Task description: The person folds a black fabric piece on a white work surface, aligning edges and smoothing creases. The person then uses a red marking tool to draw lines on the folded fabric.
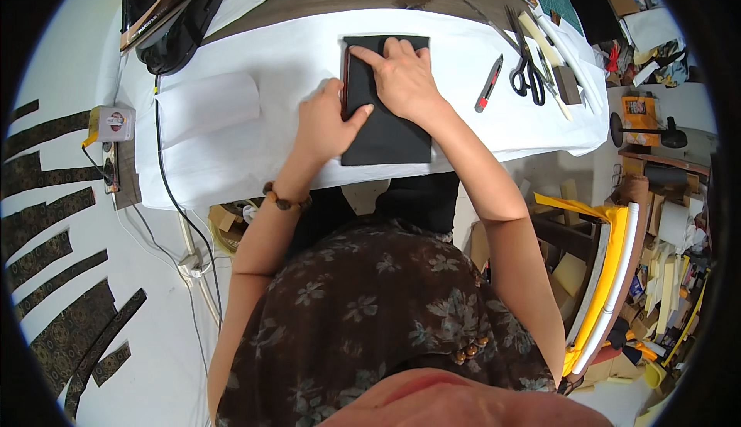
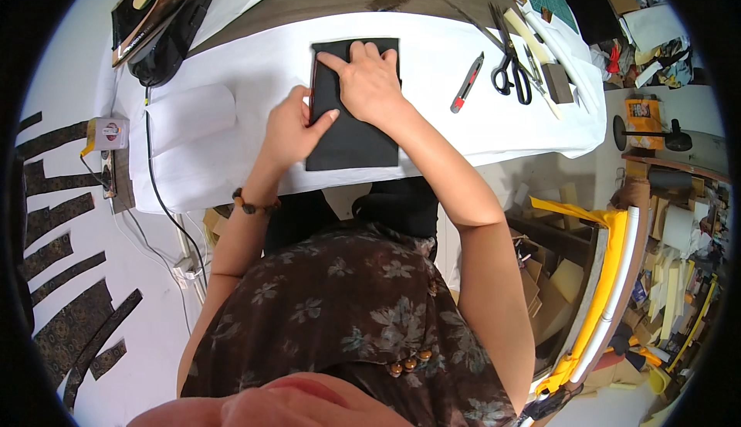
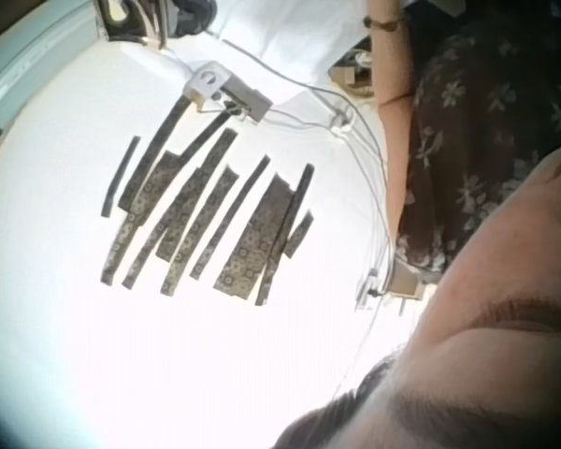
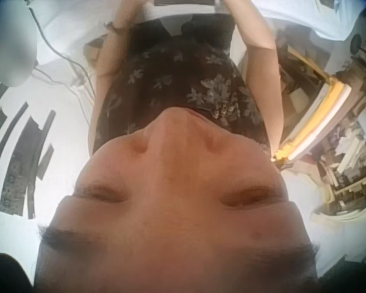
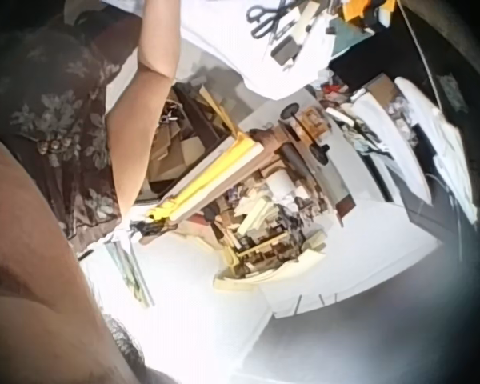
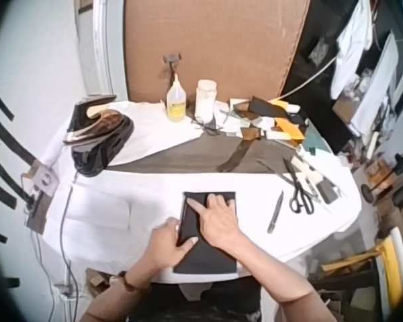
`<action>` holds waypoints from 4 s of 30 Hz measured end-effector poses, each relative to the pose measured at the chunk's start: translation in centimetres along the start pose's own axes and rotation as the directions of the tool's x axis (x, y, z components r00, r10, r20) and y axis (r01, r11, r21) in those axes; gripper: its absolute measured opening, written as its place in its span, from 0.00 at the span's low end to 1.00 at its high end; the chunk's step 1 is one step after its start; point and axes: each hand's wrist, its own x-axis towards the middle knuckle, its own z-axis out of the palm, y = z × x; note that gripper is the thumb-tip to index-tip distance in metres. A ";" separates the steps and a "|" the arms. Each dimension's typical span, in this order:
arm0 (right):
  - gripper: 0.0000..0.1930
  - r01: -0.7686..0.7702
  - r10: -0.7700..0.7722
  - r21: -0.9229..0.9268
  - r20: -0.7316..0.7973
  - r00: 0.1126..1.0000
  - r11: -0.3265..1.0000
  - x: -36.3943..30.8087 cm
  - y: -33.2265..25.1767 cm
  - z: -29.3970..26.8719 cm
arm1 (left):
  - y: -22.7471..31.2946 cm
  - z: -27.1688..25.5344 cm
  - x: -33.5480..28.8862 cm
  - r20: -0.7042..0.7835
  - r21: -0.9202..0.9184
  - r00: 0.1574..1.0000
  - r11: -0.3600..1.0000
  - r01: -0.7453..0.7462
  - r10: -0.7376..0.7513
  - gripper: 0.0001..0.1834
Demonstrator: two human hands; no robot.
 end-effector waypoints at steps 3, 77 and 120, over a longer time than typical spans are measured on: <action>0.28 0.125 -0.126 0.019 0.077 0.989 0.992 0.4 -0.5 -0.2 | 1.0 0.0 -1.2 0.010 -0.061 0.998 0.996 0.060 -0.059 0.27; 0.21 0.404 -0.384 0.143 -0.152 0.911 0.903 4.7 0.1 -1.4 | -0.4 1.0 1.9 -0.382 -0.198 0.909 0.975 0.098 -0.168 0.25; 0.20 0.630 -0.738 0.386 0.329 0.589 0.674 10.7 -1.2 -2.6 | -0.7 -0.3 1.6 -0.290 -0.261 0.917 0.945 0.199 -0.273 0.40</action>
